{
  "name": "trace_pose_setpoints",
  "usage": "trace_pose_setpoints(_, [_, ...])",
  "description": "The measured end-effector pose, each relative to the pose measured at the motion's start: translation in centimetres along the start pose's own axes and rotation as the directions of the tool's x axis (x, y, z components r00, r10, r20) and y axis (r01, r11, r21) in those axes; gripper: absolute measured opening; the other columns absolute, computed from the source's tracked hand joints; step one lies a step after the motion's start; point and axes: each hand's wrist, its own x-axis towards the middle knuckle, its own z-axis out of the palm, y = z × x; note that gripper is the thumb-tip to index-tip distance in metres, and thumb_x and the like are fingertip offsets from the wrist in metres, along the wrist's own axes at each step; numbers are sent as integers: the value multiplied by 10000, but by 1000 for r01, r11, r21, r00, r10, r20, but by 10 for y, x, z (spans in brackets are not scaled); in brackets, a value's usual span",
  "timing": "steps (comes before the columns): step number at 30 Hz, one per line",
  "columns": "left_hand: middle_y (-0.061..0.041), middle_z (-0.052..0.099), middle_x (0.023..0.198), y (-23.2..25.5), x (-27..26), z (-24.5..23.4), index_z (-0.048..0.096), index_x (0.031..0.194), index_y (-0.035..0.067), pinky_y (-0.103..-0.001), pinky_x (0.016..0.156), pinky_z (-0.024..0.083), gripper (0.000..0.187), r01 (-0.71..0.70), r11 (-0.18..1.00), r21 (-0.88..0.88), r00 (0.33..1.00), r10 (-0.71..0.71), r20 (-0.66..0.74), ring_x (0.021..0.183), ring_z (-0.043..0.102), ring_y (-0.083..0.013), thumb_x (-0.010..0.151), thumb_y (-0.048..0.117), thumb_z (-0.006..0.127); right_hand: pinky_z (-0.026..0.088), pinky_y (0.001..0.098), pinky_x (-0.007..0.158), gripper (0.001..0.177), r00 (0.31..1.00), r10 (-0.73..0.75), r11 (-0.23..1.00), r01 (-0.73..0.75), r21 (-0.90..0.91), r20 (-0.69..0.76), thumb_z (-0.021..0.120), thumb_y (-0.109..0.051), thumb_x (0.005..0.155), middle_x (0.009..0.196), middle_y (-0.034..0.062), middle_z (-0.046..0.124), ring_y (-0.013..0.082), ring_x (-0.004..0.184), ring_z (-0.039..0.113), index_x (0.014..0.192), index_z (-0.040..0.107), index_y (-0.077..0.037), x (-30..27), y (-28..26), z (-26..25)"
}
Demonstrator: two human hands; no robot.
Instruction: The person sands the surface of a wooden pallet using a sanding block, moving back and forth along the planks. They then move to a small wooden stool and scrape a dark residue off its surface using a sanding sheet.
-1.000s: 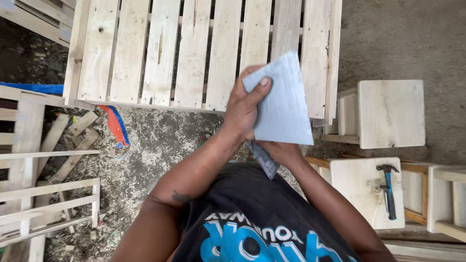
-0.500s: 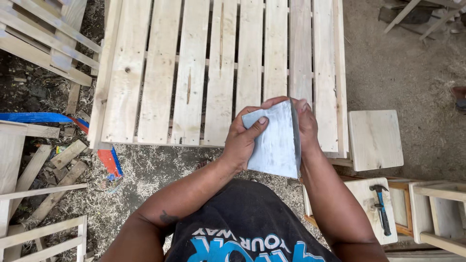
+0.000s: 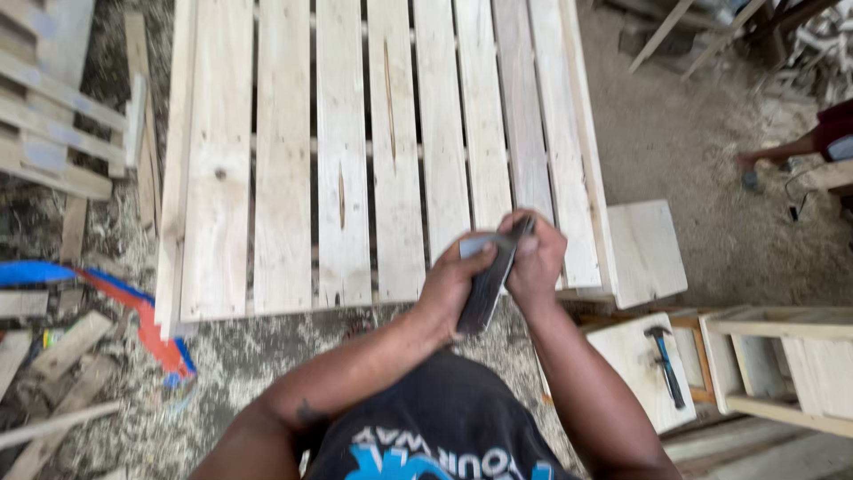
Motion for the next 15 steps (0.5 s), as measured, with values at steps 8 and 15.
trace_pose_setpoints(8, [-132, 652, 1157, 112, 11, -25, 562, 1211, 46, -467, 949, 616, 317, -473, 863, 176, 866, 493, -88, 1059, 677, -239, 1001, 245, 693, 584, 364, 731, 370, 939, 318, 619, -103, -779, 129, 773, -258, 927, 1009, 137, 737, 228, 792, 722, 1220, 746, -33, -4, 103, -40])
trace_pose_setpoints(15, [-162, 654, 1281, 114, -12, -81, 493, 1380, -16, -454, 990, 596, 583, -334, 940, 72, 904, 341, -257, 1150, 691, -271, 1001, 421, 571, 528, 441, 947, 335, 708, 615, 386, 112, -916, 346, 571, -122, 1010, 1293, 120, 664, 276, 1012, 694, 1313, 701, -182, 0, 158, 8])
